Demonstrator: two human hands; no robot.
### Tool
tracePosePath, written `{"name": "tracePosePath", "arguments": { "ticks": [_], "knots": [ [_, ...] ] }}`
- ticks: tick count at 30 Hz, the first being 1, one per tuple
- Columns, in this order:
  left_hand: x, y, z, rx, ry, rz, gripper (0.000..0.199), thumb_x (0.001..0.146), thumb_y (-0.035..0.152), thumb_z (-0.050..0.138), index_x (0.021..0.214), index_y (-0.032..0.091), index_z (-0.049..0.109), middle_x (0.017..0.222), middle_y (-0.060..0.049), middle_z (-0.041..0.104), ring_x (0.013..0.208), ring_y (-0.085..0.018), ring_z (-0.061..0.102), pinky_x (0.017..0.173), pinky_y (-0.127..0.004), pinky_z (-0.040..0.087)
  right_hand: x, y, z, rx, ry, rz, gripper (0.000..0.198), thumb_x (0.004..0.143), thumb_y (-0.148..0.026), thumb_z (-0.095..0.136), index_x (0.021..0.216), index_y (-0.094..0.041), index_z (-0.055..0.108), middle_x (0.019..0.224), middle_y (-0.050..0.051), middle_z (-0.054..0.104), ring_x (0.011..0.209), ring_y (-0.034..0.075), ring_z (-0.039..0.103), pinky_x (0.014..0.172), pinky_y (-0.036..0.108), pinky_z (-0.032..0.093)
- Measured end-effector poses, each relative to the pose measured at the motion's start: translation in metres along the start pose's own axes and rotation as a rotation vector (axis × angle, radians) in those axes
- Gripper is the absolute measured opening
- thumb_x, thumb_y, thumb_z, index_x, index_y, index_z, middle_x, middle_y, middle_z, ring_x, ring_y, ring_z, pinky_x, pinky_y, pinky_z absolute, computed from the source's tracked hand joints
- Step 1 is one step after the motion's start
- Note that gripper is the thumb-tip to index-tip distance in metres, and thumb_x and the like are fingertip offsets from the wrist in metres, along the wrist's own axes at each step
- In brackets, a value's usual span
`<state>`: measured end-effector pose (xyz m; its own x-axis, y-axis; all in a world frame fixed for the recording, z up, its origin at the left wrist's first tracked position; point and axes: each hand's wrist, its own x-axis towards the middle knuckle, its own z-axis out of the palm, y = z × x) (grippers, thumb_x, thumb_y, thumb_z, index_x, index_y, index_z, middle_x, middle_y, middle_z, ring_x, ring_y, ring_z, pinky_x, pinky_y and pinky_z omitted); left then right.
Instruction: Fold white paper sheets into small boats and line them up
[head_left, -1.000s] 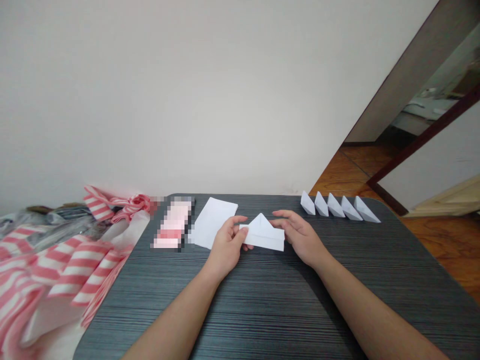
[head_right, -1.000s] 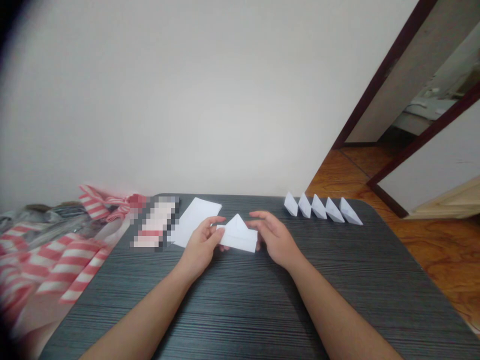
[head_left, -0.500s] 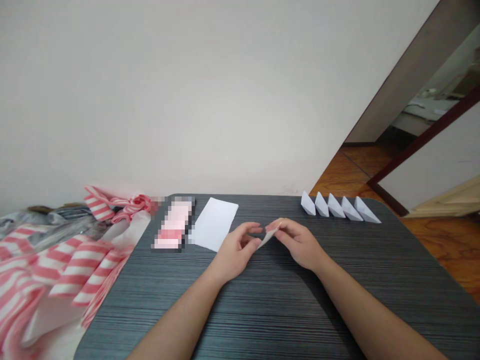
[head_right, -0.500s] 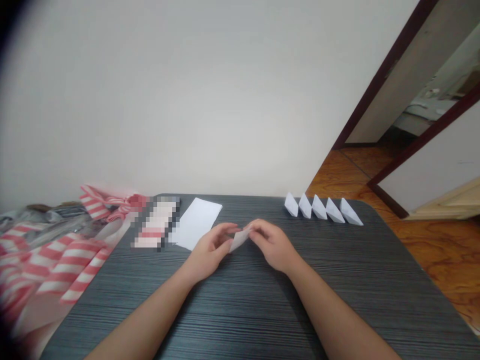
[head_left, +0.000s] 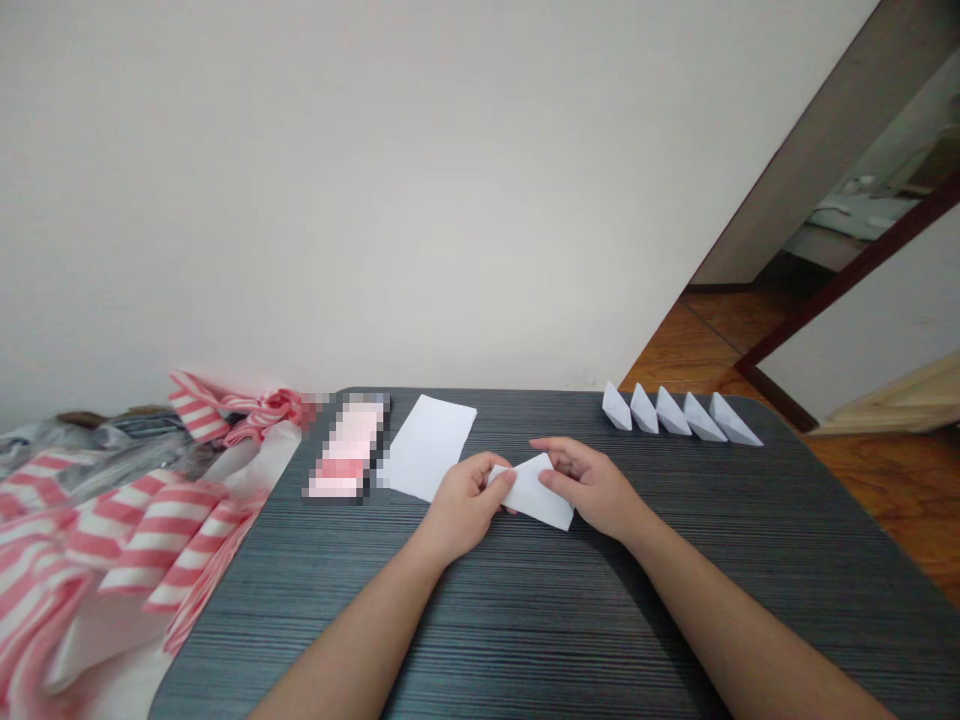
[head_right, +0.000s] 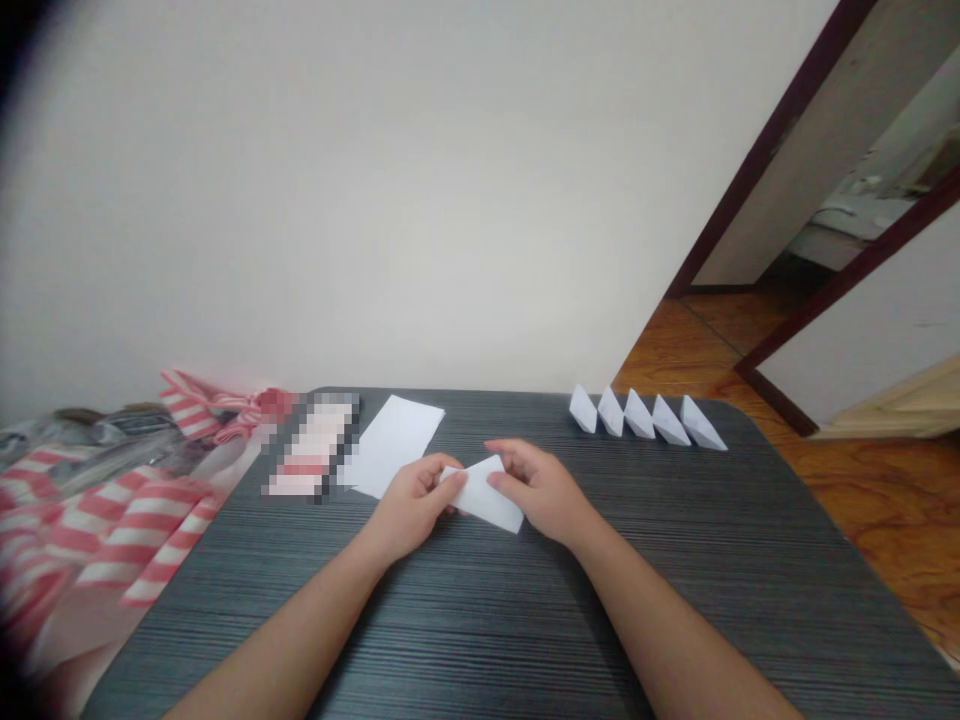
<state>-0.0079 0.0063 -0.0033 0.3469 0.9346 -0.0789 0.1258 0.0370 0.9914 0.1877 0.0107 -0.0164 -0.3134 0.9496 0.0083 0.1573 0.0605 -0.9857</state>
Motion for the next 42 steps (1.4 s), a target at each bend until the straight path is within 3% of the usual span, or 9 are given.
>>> {"name": "tracePosePath", "arguments": {
  "ticks": [7, 26, 32, 42],
  "knots": [
    [0.004, -0.004, 0.0, -0.127, 0.062, -0.033, 0.022, 0.081, 0.037, 0.053, 0.086, 0.015, 0.053, 0.058, -0.001, 0.063, 0.052, -0.013, 0.057, 0.05, -0.021, 0.041, 0.0, 0.004, -0.001, -0.114, 0.02, 0.06, 0.03, 0.083, -0.039, 0.053, 0.105, -0.02, 0.057, 0.066, 0.0, 0.059, 0.046, 0.011, 0.048, 0.038, 0.021, 0.036],
    [0.002, -0.001, -0.003, 0.005, -0.01, -0.059, 0.024, 0.083, 0.038, 0.05, 0.084, 0.015, 0.058, 0.061, -0.002, 0.063, 0.056, -0.014, 0.057, 0.054, -0.023, 0.042, -0.001, -0.003, -0.003, -0.211, 0.007, 0.002, 0.024, 0.086, -0.033, 0.051, 0.103, -0.02, 0.062, 0.069, 0.001, 0.06, 0.053, 0.012, 0.05, 0.046, 0.022, 0.037],
    [0.001, 0.006, -0.005, 0.182, 0.009, -0.01, 0.029, 0.08, 0.041, 0.054, 0.08, 0.014, 0.064, 0.07, -0.002, 0.062, 0.062, -0.013, 0.054, 0.054, -0.021, 0.039, -0.001, -0.006, -0.001, -0.203, -0.048, -0.034, 0.021, 0.085, -0.028, 0.053, 0.101, -0.018, 0.063, 0.079, 0.002, 0.064, 0.06, 0.011, 0.052, 0.051, 0.021, 0.038],
    [0.0, 0.006, -0.003, 0.175, 0.014, -0.008, 0.029, 0.08, 0.039, 0.054, 0.08, 0.013, 0.067, 0.072, -0.003, 0.064, 0.063, -0.014, 0.054, 0.055, -0.022, 0.039, -0.002, -0.009, -0.001, -0.279, -0.051, -0.07, 0.02, 0.084, -0.027, 0.054, 0.1, -0.018, 0.063, 0.069, 0.0, 0.058, 0.056, 0.01, 0.049, 0.05, 0.02, 0.035]
  ]
}}
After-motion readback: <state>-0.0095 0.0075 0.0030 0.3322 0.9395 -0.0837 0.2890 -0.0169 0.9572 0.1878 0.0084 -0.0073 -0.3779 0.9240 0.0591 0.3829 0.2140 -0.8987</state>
